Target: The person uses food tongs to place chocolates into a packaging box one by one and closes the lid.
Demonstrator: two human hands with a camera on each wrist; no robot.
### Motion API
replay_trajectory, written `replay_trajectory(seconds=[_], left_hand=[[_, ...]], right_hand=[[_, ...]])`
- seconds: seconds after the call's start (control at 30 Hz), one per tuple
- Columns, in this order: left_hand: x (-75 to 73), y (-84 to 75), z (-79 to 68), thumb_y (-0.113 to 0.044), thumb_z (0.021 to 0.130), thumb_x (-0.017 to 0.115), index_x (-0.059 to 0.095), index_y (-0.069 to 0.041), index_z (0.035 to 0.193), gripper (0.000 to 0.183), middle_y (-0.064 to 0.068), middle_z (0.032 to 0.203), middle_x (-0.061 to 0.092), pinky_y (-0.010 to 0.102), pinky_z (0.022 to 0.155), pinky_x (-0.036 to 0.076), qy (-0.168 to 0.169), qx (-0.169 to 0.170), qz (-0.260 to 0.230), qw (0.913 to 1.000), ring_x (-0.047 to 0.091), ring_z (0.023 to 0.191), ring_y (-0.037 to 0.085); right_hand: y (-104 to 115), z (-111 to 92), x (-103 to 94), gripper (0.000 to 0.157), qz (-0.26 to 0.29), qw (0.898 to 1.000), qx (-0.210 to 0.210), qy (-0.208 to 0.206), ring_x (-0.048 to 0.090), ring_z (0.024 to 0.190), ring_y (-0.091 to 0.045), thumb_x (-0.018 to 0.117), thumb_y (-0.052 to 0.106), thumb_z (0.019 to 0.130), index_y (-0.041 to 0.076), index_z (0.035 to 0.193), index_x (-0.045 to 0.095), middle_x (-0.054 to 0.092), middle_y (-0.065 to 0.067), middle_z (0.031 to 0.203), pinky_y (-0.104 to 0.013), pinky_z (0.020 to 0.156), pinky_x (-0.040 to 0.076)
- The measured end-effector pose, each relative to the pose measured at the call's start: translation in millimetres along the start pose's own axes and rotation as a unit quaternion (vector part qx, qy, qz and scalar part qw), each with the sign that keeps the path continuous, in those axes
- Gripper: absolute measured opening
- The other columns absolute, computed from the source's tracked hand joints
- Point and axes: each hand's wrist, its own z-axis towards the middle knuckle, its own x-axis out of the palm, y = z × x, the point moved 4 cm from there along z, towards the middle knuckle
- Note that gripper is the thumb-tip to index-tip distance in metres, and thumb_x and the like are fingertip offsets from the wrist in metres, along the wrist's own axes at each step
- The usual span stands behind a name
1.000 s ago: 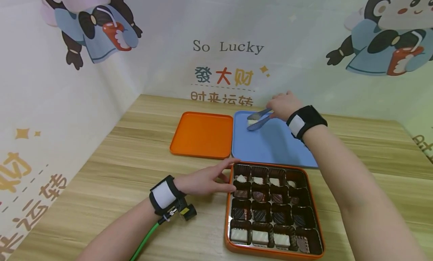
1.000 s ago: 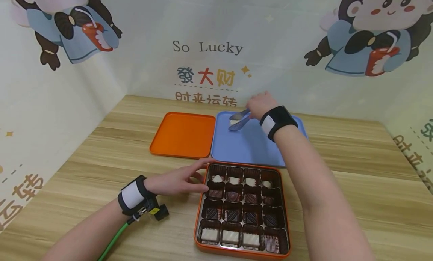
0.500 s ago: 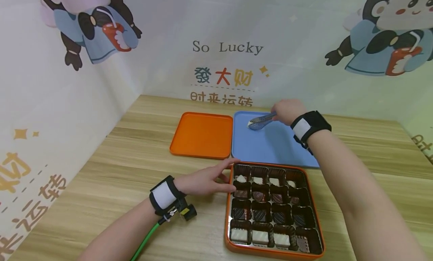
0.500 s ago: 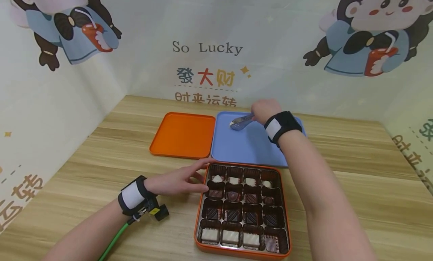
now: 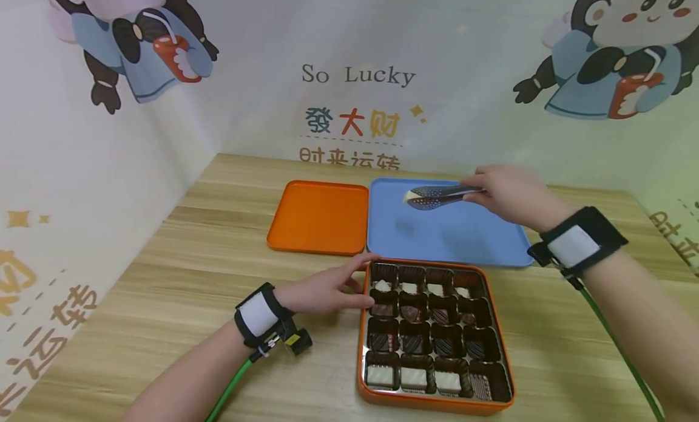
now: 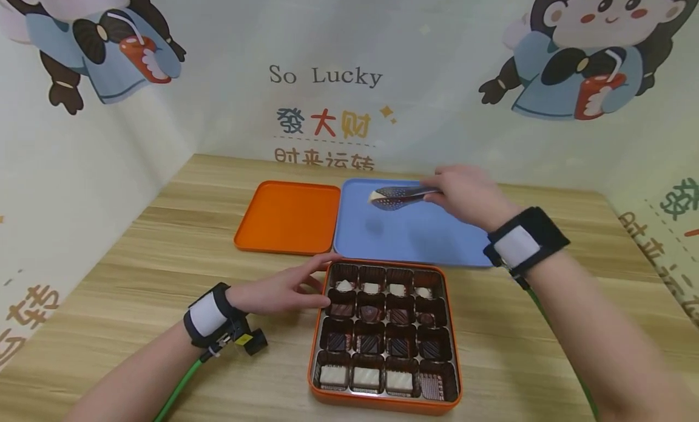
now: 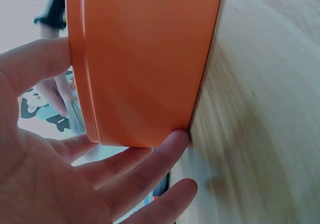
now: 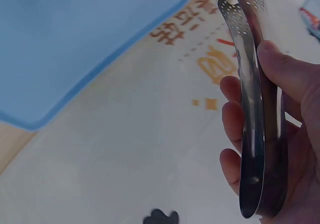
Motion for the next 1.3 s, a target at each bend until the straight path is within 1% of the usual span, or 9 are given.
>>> replay_trajectory(seconds=[0.23,0.43,0.6,0.77,0.87,0.93,1.13,1.2,1.3], left_hand=[[-0.2,-1.6,-0.8,-0.038,0.087,0.057,0.014,-0.028,0.144,0.072,0.012,0.146,0.022,0.031,0.076,0.045,0.003,0.005,-0.007,1.0000,0.052,0.104,0.013],[-1.0,-3.4,0.7,-0.040,0.087,0.057,0.013,-0.029,0.144,0.073,0.010,0.146,0.022,0.031,0.076,0.045,0.002,0.010,0.003,0.9999,0.052,0.103,0.012],[-1.3,-3.6,-0.7,-0.040,0.087,0.057,0.013,-0.028,0.144,0.073,0.010,0.146,0.022,0.031,0.077,0.045,0.004,0.008,0.006,0.9999,0.052,0.104,0.012],[-0.2,-2.3,-0.4,-0.039,0.087,0.057,0.014,-0.029,0.144,0.072,0.008,0.146,0.022,0.030,0.077,0.044,0.000,0.004,0.003,1.0000,0.052,0.103,0.011],[-0.6,-2.0,0.1,-0.039,0.087,0.057,0.014,-0.029,0.144,0.072,0.008,0.146,0.023,0.030,0.077,0.044,-0.003,0.002,0.002,1.0000,0.052,0.103,0.011],[-1.0,-2.1,-0.1,-0.039,0.087,0.057,0.014,-0.030,0.144,0.072,0.009,0.146,0.022,0.031,0.077,0.044,-0.002,0.001,0.001,1.0000,0.052,0.103,0.011],[-1.1,-2.0,-0.7,-0.039,0.087,0.057,0.013,-0.030,0.144,0.073,0.008,0.147,0.021,0.031,0.078,0.044,0.002,0.000,-0.003,1.0000,0.052,0.104,0.012],[-0.7,-1.8,-0.7,-0.039,0.087,0.057,0.013,-0.030,0.144,0.073,0.008,0.147,0.021,0.031,0.078,0.044,0.003,0.001,-0.004,1.0000,0.051,0.104,0.012],[-0.6,-2.2,-0.3,-0.040,0.087,0.057,0.013,-0.031,0.144,0.073,0.007,0.147,0.020,0.031,0.078,0.044,0.003,0.003,-0.004,1.0000,0.052,0.104,0.012]], right_hand=[[20.3,-76.9,-26.6,0.030,-0.003,0.997,-0.059,-0.057,0.038,0.059,0.001,0.067,0.023,0.079,0.013,0.106,0.066,0.049,0.014,0.079,-0.023,0.048,0.033],[37.1,-144.2,-35.7,0.032,-0.016,1.000,-0.026,-0.005,0.033,0.058,0.009,0.072,0.029,0.071,0.021,0.102,0.067,0.041,0.025,0.077,-0.020,0.046,0.032],[54.3,-175.4,-33.1,0.030,-0.006,0.998,-0.059,0.006,0.027,0.057,0.010,0.071,0.039,0.067,0.022,0.092,0.068,0.038,0.029,0.077,-0.019,0.044,0.027],[74.4,-180.2,-29.4,0.030,-0.039,0.992,-0.119,0.005,0.025,0.058,0.006,0.063,0.051,0.071,0.025,0.086,0.064,0.033,0.025,0.075,-0.021,0.045,0.028],[85.9,-177.1,-28.2,0.027,-0.080,0.985,-0.153,0.005,0.026,0.058,0.002,0.065,0.047,0.068,0.025,0.083,0.059,0.029,0.022,0.072,-0.021,0.048,0.030],[92.3,-173.9,-25.9,0.026,-0.100,0.981,-0.166,0.029,0.025,0.058,-0.001,0.068,0.043,0.065,0.025,0.082,0.058,0.027,0.020,0.071,-0.020,0.048,0.029],[116.4,-156.2,-23.2,0.025,-0.154,0.966,-0.192,0.080,0.022,0.054,-0.007,0.075,0.026,0.062,0.022,0.068,0.051,0.026,0.012,0.064,-0.020,0.047,0.022],[122.6,-150.9,-20.1,0.025,-0.171,0.964,-0.190,0.078,0.023,0.052,-0.009,0.073,0.017,0.059,0.021,0.064,0.049,0.026,0.010,0.062,-0.021,0.047,0.023],[128.2,-145.2,-11.5,0.018,-0.188,0.960,-0.175,0.112,0.026,0.052,-0.011,0.071,0.015,0.062,0.020,0.064,0.053,0.030,0.008,0.061,-0.023,0.047,0.026]])
